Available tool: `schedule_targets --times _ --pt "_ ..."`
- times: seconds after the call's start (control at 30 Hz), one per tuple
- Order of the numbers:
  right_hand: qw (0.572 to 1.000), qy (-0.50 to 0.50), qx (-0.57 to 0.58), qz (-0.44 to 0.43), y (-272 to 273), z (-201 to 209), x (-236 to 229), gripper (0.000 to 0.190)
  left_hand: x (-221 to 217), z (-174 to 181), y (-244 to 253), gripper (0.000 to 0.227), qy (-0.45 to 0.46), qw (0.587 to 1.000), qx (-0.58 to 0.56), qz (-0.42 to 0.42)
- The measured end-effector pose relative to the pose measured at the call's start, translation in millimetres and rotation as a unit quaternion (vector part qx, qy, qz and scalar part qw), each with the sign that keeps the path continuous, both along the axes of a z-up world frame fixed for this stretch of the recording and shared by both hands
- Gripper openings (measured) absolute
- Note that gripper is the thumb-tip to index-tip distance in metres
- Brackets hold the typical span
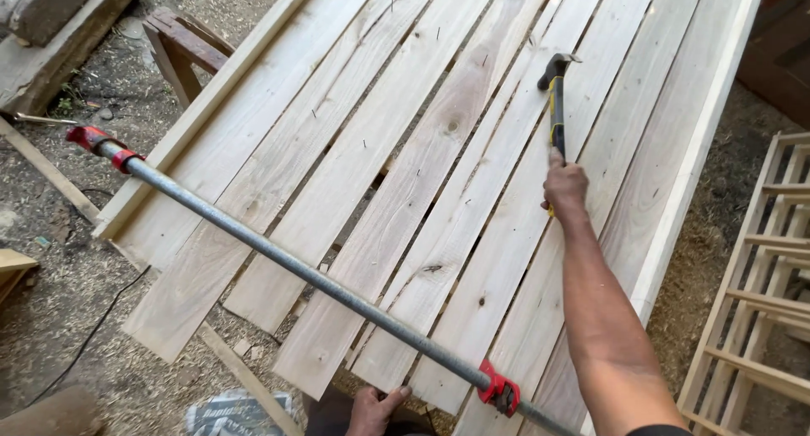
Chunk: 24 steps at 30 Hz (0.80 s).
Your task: Assembling wooden planks into a flat surface using a hammer, nails, and a pipe clamp.
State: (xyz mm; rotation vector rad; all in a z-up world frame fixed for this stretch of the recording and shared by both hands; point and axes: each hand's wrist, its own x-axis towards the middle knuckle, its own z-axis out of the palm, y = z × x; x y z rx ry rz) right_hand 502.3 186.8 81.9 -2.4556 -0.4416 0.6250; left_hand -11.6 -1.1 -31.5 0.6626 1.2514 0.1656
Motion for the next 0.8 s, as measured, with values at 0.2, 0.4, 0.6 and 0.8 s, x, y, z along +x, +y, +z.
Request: schedule_targets --times 0.2,0.4,0.6,0.8 --pt "0.978 -0.032 0.201 -0.042 9.0 -2.9 -27.2 0.051 8.0 -44.1 -0.3 0.036 -0.034 0.999 -0.01 -0.018" --pt "0.995 0.088 0.031 -0.015 7.5 17.6 17.0 0.052 8.2 -29.0 16.9 0.046 -0.078 0.996 0.009 -0.049" --pt "0.981 0.14 0.073 -0.11 -19.2 11.4 -46.6 0.054 -113.9 -79.3 25.5 0.048 -0.199 0.957 0.149 -0.15" --pt "0.981 0.142 0.046 -0.123 -60.4 24.2 -77.9 0.052 -173.3 -25.0 92.8 0.056 -0.16 0.985 -0.049 0.039"
